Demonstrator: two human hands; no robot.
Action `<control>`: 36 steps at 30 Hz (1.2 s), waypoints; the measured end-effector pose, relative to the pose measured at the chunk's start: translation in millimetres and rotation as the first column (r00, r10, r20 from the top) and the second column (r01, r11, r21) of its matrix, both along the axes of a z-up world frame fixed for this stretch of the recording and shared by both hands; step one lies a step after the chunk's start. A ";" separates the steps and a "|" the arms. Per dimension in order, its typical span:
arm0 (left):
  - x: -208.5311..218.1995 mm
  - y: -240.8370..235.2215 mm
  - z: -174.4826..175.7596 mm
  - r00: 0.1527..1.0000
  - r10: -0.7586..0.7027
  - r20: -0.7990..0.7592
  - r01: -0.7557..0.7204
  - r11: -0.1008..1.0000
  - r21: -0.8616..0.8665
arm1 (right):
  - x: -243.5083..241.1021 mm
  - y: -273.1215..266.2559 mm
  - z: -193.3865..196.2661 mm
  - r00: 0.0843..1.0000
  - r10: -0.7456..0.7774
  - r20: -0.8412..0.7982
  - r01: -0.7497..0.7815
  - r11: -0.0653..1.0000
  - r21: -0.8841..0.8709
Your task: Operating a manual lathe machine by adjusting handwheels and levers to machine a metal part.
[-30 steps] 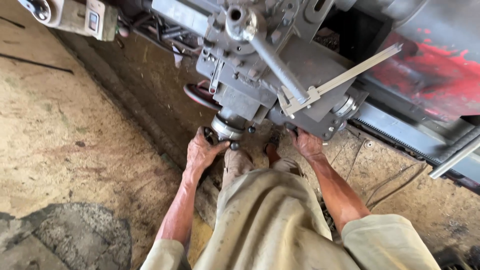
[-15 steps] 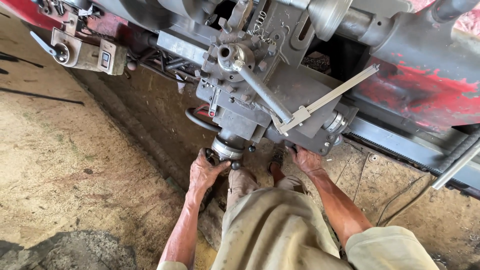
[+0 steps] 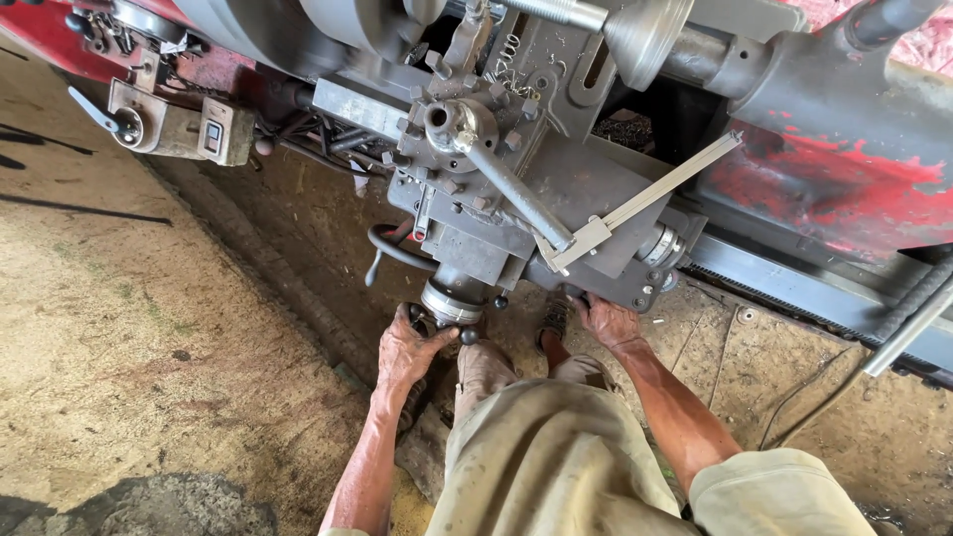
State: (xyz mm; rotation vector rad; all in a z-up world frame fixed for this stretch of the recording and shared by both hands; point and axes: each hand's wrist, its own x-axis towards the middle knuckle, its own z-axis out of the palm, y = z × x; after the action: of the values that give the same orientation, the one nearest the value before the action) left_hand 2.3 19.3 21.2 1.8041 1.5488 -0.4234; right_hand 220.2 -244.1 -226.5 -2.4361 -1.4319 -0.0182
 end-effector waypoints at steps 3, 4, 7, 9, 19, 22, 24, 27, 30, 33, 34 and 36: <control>-7.9 1.4 -9.8 1.000 0.003 0.006 -0.003 1.000 0.009 | -3.2 -1.4 -8.9 1.000 -0.020 -0.012 0.020 1.000 -0.001; -8.4 1.9 -11.9 1.000 0.001 0.007 -0.001 1.000 0.009 | -2.3 -2.5 -7.1 1.000 -0.022 -0.011 0.022 1.000 -0.001; -11.4 3.2 -15.1 1.000 0.001 0.013 -0.001 1.000 0.003 | -2.3 -1.8 -6.1 1.000 -0.003 -0.014 0.003 1.000 0.003; -10.6 3.6 -15.4 1.000 0.004 0.018 -0.004 1.000 0.006 | -1.5 1.4 -11.0 0.999 -0.022 0.025 0.023 1.000 -0.010; -7.1 7.5 -9.1 1.000 0.023 0.005 -0.023 1.000 -0.009 | -3.0 5.8 -16.7 0.999 -0.017 0.031 0.016 1.000 0.006; -11.2 10.0 -17.3 1.000 0.024 0.011 -0.024 1.000 -0.005 | -1.5 5.6 -20.3 0.999 -0.027 0.029 0.026 0.999 0.035; -14.5 10.2 -20.6 1.000 0.031 0.002 -0.031 0.999 -0.012 | -3.6 1.4 -30.8 0.999 -0.013 0.038 0.012 1.000 0.027; -11.9 11.6 -14.2 0.999 0.034 0.008 -0.034 0.999 -0.011 | -3.0 8.3 -13.3 0.998 -0.012 0.062 0.010 0.999 0.030; -11.7 12.5 -14.8 0.999 0.036 0.009 -0.036 0.999 -0.004 | 0.6 11.0 -11.4 1.000 -0.007 0.018 0.006 0.998 0.059; -12.2 13.8 -14.7 0.999 0.039 0.013 -0.039 0.999 -0.010 | -1.9 8.5 -30.6 0.999 -0.016 0.034 0.014 0.999 0.049; -12.4 14.2 -14.9 0.999 0.039 0.013 -0.039 0.999 -0.009 | -2.0 8.2 -28.8 0.999 -0.016 0.035 0.014 0.999 0.049; -12.9 14.4 -15.0 0.999 0.046 0.011 -0.045 0.999 -0.010 | -2.4 7.3 -25.2 1.000 0.002 -0.001 -0.002 0.999 0.047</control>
State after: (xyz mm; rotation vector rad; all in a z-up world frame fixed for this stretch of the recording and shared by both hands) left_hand -10.6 33.8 6.2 1.7573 1.5744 -0.3983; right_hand 217.8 -236.8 -251.6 -2.3964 -1.4177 -0.0503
